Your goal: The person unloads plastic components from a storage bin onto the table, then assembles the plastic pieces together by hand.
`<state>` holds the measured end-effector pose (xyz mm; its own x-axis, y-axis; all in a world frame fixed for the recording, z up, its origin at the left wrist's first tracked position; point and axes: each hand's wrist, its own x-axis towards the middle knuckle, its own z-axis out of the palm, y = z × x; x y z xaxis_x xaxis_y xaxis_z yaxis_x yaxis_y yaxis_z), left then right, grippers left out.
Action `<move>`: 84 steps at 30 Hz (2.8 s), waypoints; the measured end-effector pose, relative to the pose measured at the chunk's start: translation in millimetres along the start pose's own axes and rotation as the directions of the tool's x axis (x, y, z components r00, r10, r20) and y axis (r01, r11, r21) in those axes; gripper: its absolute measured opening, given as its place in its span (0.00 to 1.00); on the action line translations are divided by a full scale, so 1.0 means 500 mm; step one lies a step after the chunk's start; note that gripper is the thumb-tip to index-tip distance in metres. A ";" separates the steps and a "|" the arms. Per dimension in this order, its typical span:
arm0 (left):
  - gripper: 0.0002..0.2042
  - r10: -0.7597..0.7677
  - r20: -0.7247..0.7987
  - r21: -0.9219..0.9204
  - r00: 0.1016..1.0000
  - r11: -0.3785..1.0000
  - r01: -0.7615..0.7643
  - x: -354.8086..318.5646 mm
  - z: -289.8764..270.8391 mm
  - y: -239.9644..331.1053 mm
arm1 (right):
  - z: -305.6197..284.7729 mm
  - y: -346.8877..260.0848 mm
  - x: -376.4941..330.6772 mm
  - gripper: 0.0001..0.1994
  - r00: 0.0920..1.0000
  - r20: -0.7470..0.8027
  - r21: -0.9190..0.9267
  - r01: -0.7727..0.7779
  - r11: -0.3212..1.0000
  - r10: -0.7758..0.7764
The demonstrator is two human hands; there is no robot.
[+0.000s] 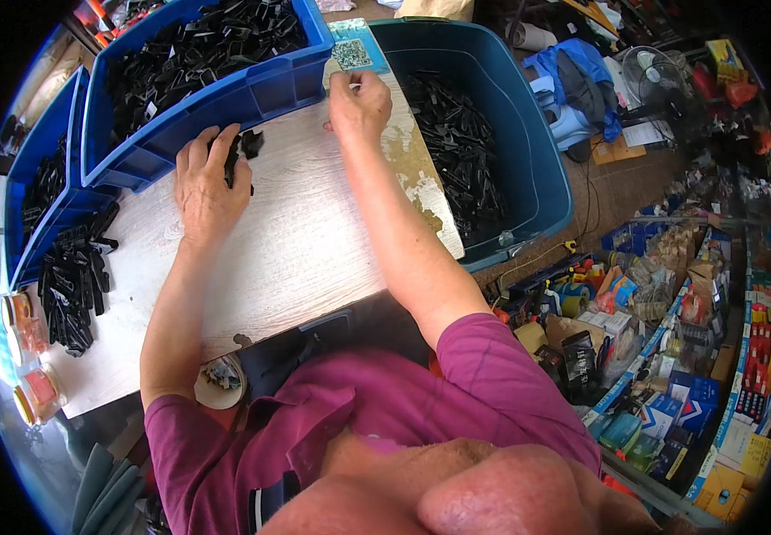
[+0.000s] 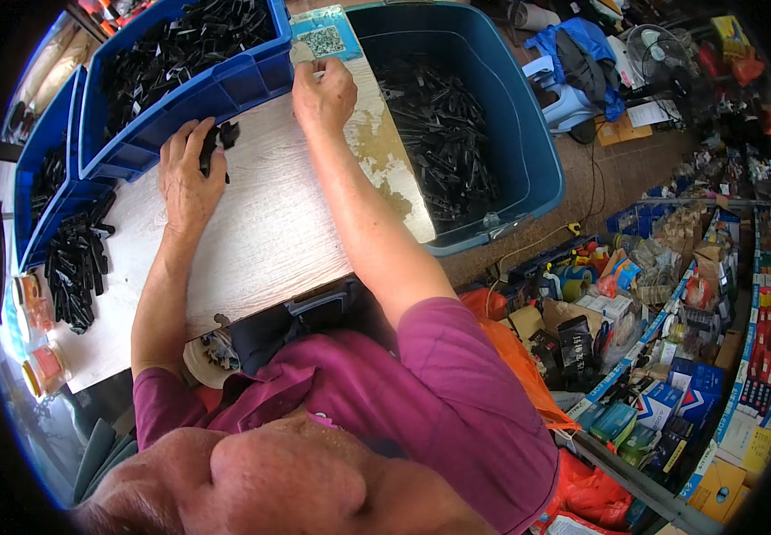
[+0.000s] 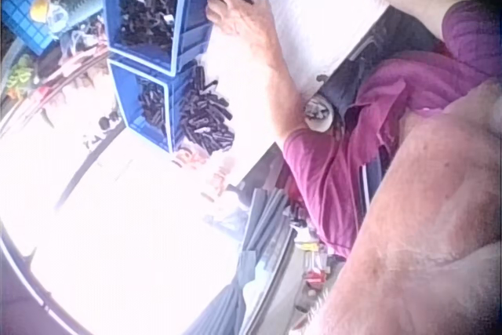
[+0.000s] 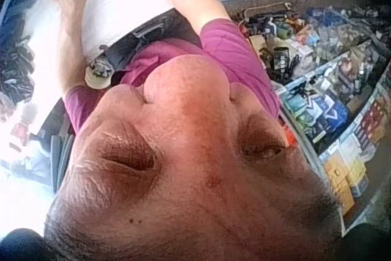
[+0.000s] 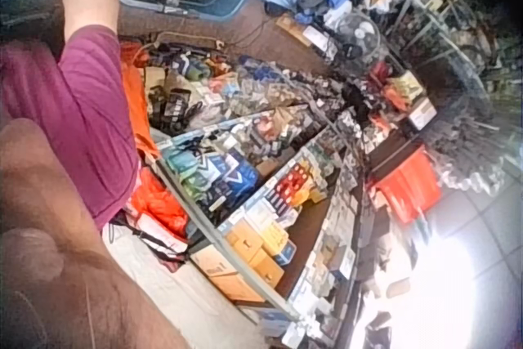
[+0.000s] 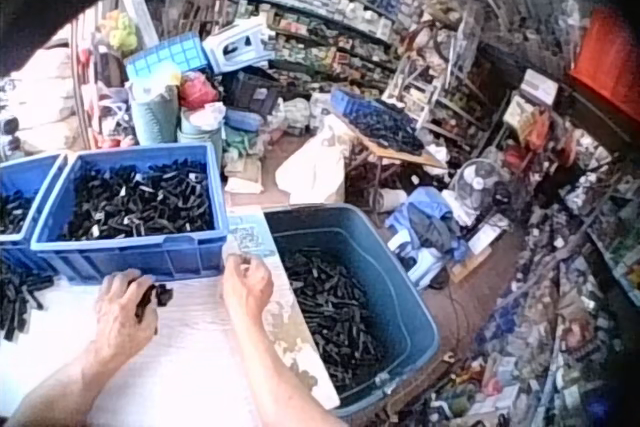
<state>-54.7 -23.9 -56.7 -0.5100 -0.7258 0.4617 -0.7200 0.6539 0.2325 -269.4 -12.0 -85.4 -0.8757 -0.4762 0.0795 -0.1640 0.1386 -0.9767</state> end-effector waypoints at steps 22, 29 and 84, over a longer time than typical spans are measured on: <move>0.36 0.063 0.455 -0.106 0.888 0.994 -0.015 0.314 -0.067 -0.187 | -0.006 -0.015 -0.004 0.15 0.999 0.027 -0.088 -0.033 0.996 0.036; 0.34 0.121 0.426 0.053 0.897 0.986 -0.159 0.354 0.008 -0.202 | -0.002 -0.014 -0.004 0.15 0.999 0.022 -0.073 -0.033 0.997 0.035; 0.20 0.171 0.269 -0.290 0.948 0.953 -0.090 0.336 -0.051 -0.158 | -0.008 -0.011 -0.001 0.15 0.999 0.033 -0.071 -0.032 0.997 0.034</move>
<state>-71.6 -192.1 24.3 -0.7333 -0.6335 0.2469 -0.5036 0.7500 0.4287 -270.0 -9.2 -79.2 -0.8655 -0.4993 0.0397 -0.1682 0.2151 -0.9620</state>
